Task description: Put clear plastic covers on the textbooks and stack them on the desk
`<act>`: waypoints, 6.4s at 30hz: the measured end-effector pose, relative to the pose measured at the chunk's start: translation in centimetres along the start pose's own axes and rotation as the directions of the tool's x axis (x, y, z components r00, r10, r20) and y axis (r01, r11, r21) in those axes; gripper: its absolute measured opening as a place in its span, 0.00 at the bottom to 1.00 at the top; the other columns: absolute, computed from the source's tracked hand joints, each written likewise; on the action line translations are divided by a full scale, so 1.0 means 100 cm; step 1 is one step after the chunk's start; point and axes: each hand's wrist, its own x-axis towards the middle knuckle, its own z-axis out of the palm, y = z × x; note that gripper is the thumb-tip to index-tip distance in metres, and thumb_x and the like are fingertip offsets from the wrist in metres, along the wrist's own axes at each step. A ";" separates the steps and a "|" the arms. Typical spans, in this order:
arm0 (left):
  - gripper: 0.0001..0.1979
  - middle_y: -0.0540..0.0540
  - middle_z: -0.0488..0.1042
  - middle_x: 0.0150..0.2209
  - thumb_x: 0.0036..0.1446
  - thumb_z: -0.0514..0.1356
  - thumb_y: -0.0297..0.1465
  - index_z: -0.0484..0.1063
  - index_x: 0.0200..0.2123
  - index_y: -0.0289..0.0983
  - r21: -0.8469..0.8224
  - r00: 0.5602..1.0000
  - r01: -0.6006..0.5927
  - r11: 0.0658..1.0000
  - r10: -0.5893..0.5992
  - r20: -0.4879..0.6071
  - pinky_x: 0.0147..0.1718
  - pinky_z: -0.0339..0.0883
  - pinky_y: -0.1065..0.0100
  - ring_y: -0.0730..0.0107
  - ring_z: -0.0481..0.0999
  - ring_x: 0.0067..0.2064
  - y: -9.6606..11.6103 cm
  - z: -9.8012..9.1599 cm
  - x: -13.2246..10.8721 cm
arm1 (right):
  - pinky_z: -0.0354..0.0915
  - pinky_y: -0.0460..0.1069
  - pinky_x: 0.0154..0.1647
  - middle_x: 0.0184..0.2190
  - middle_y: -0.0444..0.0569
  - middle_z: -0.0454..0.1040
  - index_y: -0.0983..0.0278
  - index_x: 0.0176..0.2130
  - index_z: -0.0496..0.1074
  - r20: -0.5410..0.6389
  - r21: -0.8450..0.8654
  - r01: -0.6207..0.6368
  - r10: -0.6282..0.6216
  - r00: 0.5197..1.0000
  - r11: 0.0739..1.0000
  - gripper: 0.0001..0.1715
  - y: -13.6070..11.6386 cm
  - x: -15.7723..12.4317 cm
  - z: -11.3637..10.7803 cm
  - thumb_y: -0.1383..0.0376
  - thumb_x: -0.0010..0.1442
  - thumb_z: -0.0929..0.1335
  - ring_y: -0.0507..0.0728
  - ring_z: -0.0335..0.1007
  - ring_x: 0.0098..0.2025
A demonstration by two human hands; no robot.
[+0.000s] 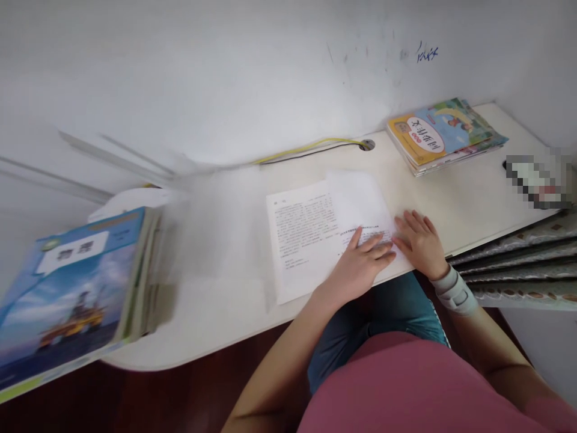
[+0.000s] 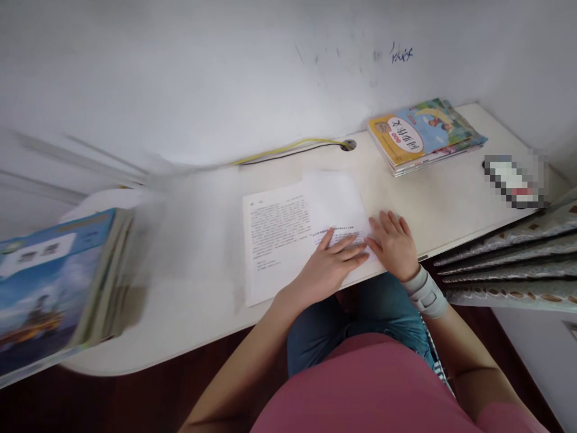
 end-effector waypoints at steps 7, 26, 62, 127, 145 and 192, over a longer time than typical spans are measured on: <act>0.22 0.45 0.68 0.60 0.65 0.49 0.42 0.66 0.58 0.41 -0.056 0.992 -0.003 0.998 0.010 0.123 0.65 0.40 0.50 0.62 0.60 0.64 -0.015 -0.025 0.016 | 0.55 0.63 0.61 0.61 0.58 0.64 0.59 0.54 0.71 0.020 -0.042 0.013 -0.012 1.000 0.999 0.22 -0.001 0.000 -0.001 0.56 0.64 0.62 0.66 0.57 0.64; 0.39 0.30 0.50 0.67 0.62 0.46 0.52 0.51 0.66 0.29 0.138 0.917 0.291 0.947 -0.317 0.241 0.62 0.31 0.36 0.47 0.49 0.68 -0.042 -0.015 0.057 | 0.53 0.67 0.61 0.60 0.56 0.65 0.59 0.55 0.70 0.014 -0.012 0.001 -0.001 1.000 1.000 0.22 -0.002 -0.001 -0.002 0.56 0.65 0.62 0.66 0.57 0.63; 0.36 0.24 0.47 0.67 0.63 0.46 0.49 0.56 0.63 0.24 0.002 0.905 0.425 0.905 -0.425 -0.005 0.63 0.42 0.41 0.39 0.44 0.68 -0.031 0.002 0.034 | 0.55 0.62 0.60 0.60 0.54 0.67 0.63 0.55 0.69 0.029 -0.039 0.016 -0.015 0.999 0.999 0.22 0.062 0.001 -0.014 0.61 0.66 0.60 0.63 0.58 0.63; 0.36 0.27 0.51 0.66 0.64 0.41 0.46 0.50 0.66 0.24 -0.052 0.445 0.890 0.454 -0.887 -0.126 0.62 0.41 0.41 0.44 0.46 0.68 -0.101 -0.001 -0.092 | 0.52 0.62 0.65 0.67 0.67 0.50 0.71 0.64 0.55 0.206 0.114 0.480 -0.493 0.845 0.870 0.40 -0.036 0.010 -0.009 0.51 0.62 0.64 0.65 0.41 0.69; 0.35 0.34 0.51 0.67 0.63 0.41 0.46 0.50 0.66 0.28 -0.040 0.412 0.909 0.416 -0.907 -0.085 0.62 0.39 0.37 0.40 0.45 0.68 -0.091 -0.004 -0.082 | 0.63 0.60 0.59 0.57 0.71 0.66 0.79 0.57 0.65 0.212 -0.208 0.274 -0.230 0.950 0.939 0.25 -0.077 0.002 -0.002 0.76 0.63 0.57 0.64 0.64 0.59; 0.37 0.40 0.50 0.68 0.63 0.39 0.49 0.47 0.68 0.33 -0.039 0.411 0.910 0.412 -0.911 -0.032 0.62 0.37 0.36 0.37 0.42 0.68 -0.085 -0.006 -0.082 | 0.49 0.71 0.63 0.68 0.54 0.50 0.66 0.61 0.61 0.364 -0.104 0.306 -0.250 0.897 0.946 0.26 -0.074 0.109 -0.007 0.67 0.67 0.54 0.68 0.43 0.68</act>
